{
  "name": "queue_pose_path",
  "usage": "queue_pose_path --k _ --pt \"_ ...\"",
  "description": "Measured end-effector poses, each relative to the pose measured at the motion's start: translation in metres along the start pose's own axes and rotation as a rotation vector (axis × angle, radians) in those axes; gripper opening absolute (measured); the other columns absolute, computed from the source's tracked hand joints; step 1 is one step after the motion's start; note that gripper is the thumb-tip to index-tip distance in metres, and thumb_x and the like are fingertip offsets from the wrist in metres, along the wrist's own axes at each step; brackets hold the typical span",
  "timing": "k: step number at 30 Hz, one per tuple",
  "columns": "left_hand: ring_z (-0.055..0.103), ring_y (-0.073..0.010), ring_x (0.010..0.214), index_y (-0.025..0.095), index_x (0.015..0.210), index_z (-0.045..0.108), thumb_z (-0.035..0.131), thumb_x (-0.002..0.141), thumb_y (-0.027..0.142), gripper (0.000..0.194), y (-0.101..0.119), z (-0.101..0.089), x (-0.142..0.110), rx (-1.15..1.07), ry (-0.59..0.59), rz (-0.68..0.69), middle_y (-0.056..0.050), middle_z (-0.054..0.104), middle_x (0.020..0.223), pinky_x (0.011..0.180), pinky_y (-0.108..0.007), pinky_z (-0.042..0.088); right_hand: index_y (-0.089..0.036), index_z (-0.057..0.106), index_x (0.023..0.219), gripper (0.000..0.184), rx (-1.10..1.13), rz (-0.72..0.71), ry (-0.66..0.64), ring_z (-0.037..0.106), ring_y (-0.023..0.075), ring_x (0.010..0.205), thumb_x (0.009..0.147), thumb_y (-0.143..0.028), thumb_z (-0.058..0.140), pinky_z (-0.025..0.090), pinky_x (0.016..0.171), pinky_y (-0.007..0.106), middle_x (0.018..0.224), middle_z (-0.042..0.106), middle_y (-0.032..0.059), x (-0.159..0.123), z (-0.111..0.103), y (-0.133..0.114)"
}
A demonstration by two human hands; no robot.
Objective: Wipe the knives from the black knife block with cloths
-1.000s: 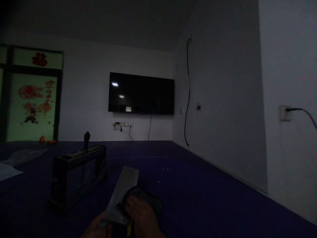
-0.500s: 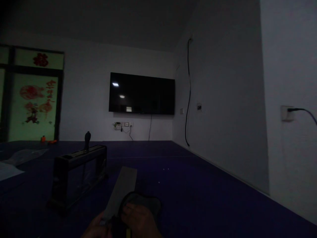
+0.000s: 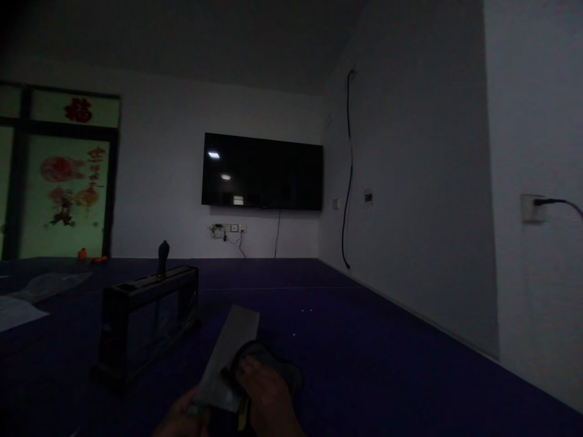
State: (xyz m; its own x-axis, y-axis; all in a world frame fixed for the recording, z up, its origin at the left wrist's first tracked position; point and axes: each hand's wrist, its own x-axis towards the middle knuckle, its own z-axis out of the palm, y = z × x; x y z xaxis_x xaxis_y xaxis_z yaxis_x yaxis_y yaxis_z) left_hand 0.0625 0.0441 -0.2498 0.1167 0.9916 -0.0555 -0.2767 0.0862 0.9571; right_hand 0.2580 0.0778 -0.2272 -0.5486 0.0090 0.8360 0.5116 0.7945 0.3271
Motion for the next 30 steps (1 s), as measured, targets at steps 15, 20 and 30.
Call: queue_pose_path --k 15,20,30 --pt "0.049 -0.0126 0.042 0.016 0.078 0.057 0.04 0.034 0.007 0.048 -0.013 -0.012 0.015 -0.02 -0.084 0.021 0.004 0.055 0.043 0.042 -0.02 0.028 -0.019 0.058 0.12 0.048 0.077 0.197 -0.035 0.057 0.0169 0.112 0.083 -0.004 0.033 0.051 0.09 0.029 0.12 0.062 0.0064 -0.021 0.022 0.01" --pt "0.047 -0.0125 0.039 0.016 0.071 0.057 0.041 0.033 0.01 0.042 -0.012 -0.013 0.017 -0.067 -0.037 -0.005 0.003 0.053 0.04 0.04 -0.02 0.026 -0.024 0.059 0.118 0.042 0.093 0.197 -0.077 0.057 0.0166 0.112 0.087 -0.009 0.035 0.05 0.09 0.029 0.119 0.062 0.0043 -0.027 0.03 0.009" --pt "0.032 -0.0049 0.032 0.017 0.067 0.056 0.047 0.044 0.014 0.025 -0.003 -0.01 -0.005 -0.088 -0.103 0.032 0.005 0.053 0.044 0.036 -0.017 0.02 -0.022 0.064 0.108 0.035 0.097 -0.007 -0.054 0.062 0.0155 0.103 0.092 -0.018 0.033 0.053 0.082 0.023 0.108 0.068 0.0053 -0.009 0.006 0.0"
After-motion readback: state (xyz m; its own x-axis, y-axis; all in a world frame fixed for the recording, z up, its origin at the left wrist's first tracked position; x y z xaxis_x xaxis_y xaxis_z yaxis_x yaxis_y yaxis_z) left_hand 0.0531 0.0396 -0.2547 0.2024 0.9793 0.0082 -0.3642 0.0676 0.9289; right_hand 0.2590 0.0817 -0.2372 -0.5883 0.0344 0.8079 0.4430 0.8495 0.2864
